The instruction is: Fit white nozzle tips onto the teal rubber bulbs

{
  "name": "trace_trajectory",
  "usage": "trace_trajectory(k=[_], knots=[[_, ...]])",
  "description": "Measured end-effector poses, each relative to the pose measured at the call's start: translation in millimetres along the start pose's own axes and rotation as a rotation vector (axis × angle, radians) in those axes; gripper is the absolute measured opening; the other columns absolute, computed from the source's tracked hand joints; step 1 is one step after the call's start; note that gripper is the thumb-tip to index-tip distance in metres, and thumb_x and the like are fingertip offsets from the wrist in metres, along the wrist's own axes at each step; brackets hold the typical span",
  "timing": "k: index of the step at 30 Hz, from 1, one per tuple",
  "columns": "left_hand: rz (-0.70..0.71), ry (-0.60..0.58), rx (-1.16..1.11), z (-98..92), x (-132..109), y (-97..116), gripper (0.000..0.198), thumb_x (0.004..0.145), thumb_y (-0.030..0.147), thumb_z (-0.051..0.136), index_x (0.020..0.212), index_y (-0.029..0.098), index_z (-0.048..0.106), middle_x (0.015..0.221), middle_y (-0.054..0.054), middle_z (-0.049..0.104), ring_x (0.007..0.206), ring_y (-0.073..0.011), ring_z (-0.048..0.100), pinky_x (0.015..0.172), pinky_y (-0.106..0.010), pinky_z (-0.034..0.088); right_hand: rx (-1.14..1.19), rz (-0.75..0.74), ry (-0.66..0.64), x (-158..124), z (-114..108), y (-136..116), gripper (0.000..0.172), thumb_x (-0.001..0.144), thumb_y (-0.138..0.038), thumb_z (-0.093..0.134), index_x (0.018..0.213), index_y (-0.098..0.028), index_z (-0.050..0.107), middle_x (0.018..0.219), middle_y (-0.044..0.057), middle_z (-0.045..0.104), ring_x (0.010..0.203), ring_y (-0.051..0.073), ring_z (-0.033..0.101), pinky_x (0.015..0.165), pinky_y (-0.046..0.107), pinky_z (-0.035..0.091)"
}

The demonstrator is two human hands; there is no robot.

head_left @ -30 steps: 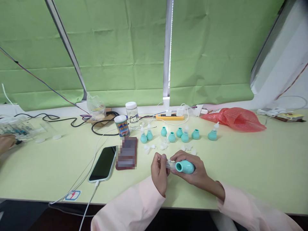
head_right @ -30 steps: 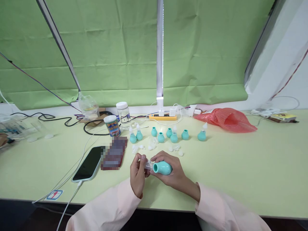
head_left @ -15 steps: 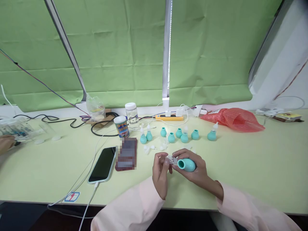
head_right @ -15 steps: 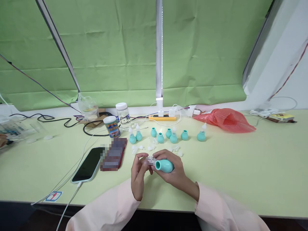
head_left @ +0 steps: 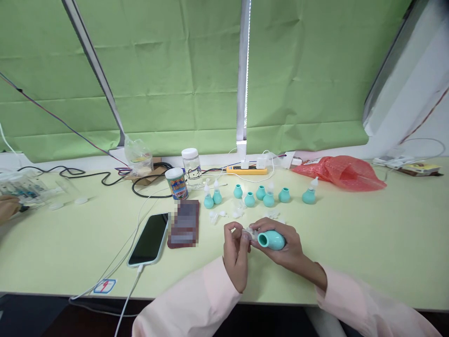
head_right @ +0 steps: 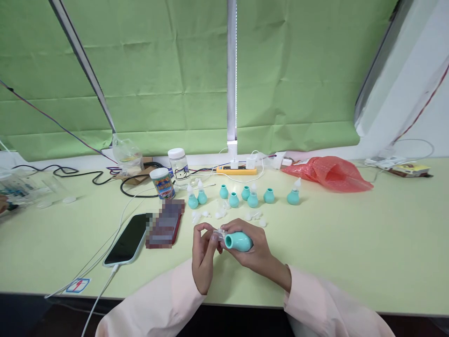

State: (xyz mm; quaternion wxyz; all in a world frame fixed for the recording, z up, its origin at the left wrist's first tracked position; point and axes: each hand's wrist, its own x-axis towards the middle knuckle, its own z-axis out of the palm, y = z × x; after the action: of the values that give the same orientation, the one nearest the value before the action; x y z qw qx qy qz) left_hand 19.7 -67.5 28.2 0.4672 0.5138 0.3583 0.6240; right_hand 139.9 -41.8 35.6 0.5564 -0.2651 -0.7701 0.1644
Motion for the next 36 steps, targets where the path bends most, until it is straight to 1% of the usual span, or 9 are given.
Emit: trace_trajectory(k=[5, 10, 16, 22, 27, 32, 36], knots=[[0.061, 0.004, 0.119, -0.4, -1, -4, 0.014, 0.079, 0.033, 0.037, 0.082, 0.020, 0.033, 0.061, 0.003, 0.041, 0.056, -0.0091, 0.043, 0.057, -0.022, 0.034, -0.017, -0.046, -0.024, -1, -1, 1, 0.023, 0.061, -0.009, 0.059, 0.078, -0.020, 0.049, 0.080, 0.004, 0.057, 0.074, 0.017, 0.055, 0.062, 0.029, 0.047], [0.115, 0.018, 0.169, -0.1, -2, -7, 0.012, 0.079, 0.030, 0.037, 0.084, 0.020, 0.033, 0.068, 0.001, 0.043, 0.060, -0.0094, 0.045, 0.058, -0.022, 0.035, -0.049, -0.067, -0.025, 0, -1, -1, 0.022, 0.061, -0.008, 0.058, 0.078, -0.020, 0.049, 0.086, 0.005, 0.054, 0.078, 0.017, 0.054, 0.064, 0.029, 0.047], [0.182, 0.001, 0.265, -1.3, -3, -11, 0.007, 0.081, 0.024, 0.035, 0.084, 0.019, 0.033, 0.069, 0.001, 0.043, 0.066, -0.0102, 0.047, 0.060, -0.022, 0.036, -0.056, -0.069, -0.026, 2, -2, -3, 0.023, 0.061, -0.007, 0.058, 0.079, -0.020, 0.050, 0.079, 0.004, 0.055, 0.072, 0.015, 0.054, 0.061, 0.027, 0.046], [0.254, 0.016, 0.394, -2.1, -4, -12, 0.005, 0.080, 0.022, 0.036, 0.083, 0.019, 0.036, 0.074, -0.001, 0.044, 0.069, -0.0107, 0.047, 0.063, -0.024, 0.037, -0.058, -0.077, -0.066, 1, -3, -1, 0.023, 0.062, -0.007, 0.055, 0.080, -0.020, 0.050, 0.079, 0.004, 0.054, 0.072, 0.015, 0.054, 0.061, 0.027, 0.046], [0.254, 0.020, 0.350, -1.5, -4, -12, 0.007, 0.080, 0.021, 0.037, 0.086, 0.019, 0.035, 0.075, -0.001, 0.045, 0.070, -0.0113, 0.048, 0.063, -0.024, 0.038, -0.069, -0.059, -0.034, 2, -3, -3, 0.023, 0.062, -0.010, 0.057, 0.080, -0.020, 0.050, 0.080, 0.005, 0.054, 0.074, 0.016, 0.054, 0.061, 0.028, 0.046], [0.262, 0.005, 0.268, -0.8, -6, -10, 0.010, 0.080, 0.021, 0.037, 0.089, 0.019, 0.035, 0.084, -0.004, 0.046, 0.076, -0.0124, 0.048, 0.068, -0.027, 0.039, -0.050, -0.018, -0.008, 4, -3, -6, 0.018, 0.063, -0.016, 0.058, 0.078, -0.020, 0.050, 0.090, 0.007, 0.052, 0.082, 0.019, 0.053, 0.068, 0.033, 0.045], [0.203, 0.006, 0.183, -0.3, -4, -5, 0.014, 0.078, 0.021, 0.039, 0.092, 0.020, 0.037, 0.084, -0.003, 0.048, 0.077, -0.0124, 0.049, 0.070, -0.027, 0.040, 0.002, 0.053, 0.037, 7, -5, -6, 0.014, 0.063, -0.018, 0.059, 0.073, -0.020, 0.049, 0.083, 0.005, 0.053, 0.076, 0.017, 0.053, 0.067, 0.033, 0.045]])
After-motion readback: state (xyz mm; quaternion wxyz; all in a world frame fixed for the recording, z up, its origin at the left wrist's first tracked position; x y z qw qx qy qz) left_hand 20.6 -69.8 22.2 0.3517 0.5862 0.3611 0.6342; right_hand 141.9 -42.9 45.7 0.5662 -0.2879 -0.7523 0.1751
